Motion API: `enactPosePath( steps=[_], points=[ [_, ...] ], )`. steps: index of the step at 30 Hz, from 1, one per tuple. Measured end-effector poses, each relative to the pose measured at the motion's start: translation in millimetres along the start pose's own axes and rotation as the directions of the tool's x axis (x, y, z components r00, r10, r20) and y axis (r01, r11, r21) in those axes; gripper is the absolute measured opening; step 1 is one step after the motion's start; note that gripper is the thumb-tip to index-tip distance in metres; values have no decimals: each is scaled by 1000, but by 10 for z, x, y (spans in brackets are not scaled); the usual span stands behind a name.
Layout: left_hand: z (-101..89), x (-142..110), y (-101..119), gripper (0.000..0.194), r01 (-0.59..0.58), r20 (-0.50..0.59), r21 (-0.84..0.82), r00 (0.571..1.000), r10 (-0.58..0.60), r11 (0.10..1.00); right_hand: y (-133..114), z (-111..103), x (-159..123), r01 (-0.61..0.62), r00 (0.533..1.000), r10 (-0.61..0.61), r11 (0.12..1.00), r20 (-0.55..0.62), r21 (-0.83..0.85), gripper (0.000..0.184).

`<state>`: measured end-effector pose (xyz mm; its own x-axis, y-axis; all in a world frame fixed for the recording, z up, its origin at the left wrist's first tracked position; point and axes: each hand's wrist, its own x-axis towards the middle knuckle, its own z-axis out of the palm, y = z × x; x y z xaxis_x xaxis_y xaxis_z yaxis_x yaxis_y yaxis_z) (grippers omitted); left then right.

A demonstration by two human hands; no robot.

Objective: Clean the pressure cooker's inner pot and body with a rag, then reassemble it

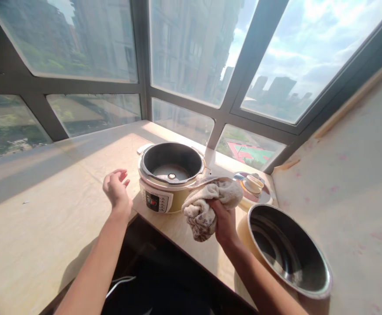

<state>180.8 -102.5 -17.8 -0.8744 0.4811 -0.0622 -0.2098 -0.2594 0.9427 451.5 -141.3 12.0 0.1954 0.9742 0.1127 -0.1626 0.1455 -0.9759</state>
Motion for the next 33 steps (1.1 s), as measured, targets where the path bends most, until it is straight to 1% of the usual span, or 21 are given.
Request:
enactPosePath(
  steps=[2,4,5,6,7,8,9,12,14,15,16,17,20,21,23,25,27,28,29,31,33],
  points=[
    [-211,-507,20,16,-82,21,2,996,82,997,118,58,-113,-12,1000,12,1000,20,-21,28],
    [-390,-986,25,20,-79,178,24,981,74,997,205,125,-217,-33,998,35,999,48,-42,31],
    [-467,-1188,22,22,-68,311,51,949,49,996,232,155,-265,-51,996,55,997,74,-58,34],
    [-537,-1356,18,25,-56,455,103,890,3,993,249,178,-312,-67,991,75,995,108,-79,36],
    [-601,-1489,11,28,-54,558,135,829,-30,989,256,194,-355,-76,985,91,992,148,-101,38],
    [-657,-1587,5,35,-67,613,151,789,-40,986,255,202,-395,-79,977,100,990,187,-119,38],
    [-706,-1654,-2,43,-72,644,163,763,-51,984,250,203,-432,-73,969,102,988,224,-133,37],
    [-795,-1727,-12,76,-13,689,156,718,-100,988,224,186,-531,-10,934,67,987,351,-160,40],
    [-809,-1720,2,95,60,736,136,662,-141,989,211,180,-601,100,884,-3,978,467,-183,49],
    [-806,-1713,17,99,90,753,138,637,-164,986,207,182,-639,179,848,-51,964,527,-195,53],
    [-801,-1708,37,99,117,756,144,628,-186,983,206,187,-679,266,802,-98,942,589,-206,58],
    [-796,-1707,59,96,148,741,148,638,-209,978,206,193,-718,345,751,-132,914,647,-214,63],
    [-796,-1718,110,78,296,620,122,723,-306,947,222,208,-810,499,599,-144,836,788,-227,78],
    [-802,-1717,114,75,345,570,90,751,-333,934,228,207,-821,531,558,-131,815,820,-232,83],
    [-817,-1682,98,69,409,482,17,796,-366,912,222,192,-801,577,497,-94,778,863,-247,93],
    [-823,-1574,68,63,422,391,-72,845,-364,903,164,167,-722,614,419,-63,755,906,-231,99],
    [-811,-1382,45,58,382,273,-155,903,-332,911,47,142,-588,645,347,-61,739,936,-192,95],
    [-798,-1259,39,56,345,207,-184,929,-307,920,-24,130,-499,667,333,-77,724,940,-178,91],
    [-780,-1122,36,55,297,139,-204,952,-273,933,-93,117,-393,687,379,-101,697,920,-206,86],
    [-729,-831,29,50,184,6,-217,982,-187,959,-188,87,-120,716,525,-180,622,832,-318,75],
    [-654,-549,7,44,80,-98,-205,990,-102,975,-185,51,240,721,627,-243,540,740,-434,70]
  ],
)
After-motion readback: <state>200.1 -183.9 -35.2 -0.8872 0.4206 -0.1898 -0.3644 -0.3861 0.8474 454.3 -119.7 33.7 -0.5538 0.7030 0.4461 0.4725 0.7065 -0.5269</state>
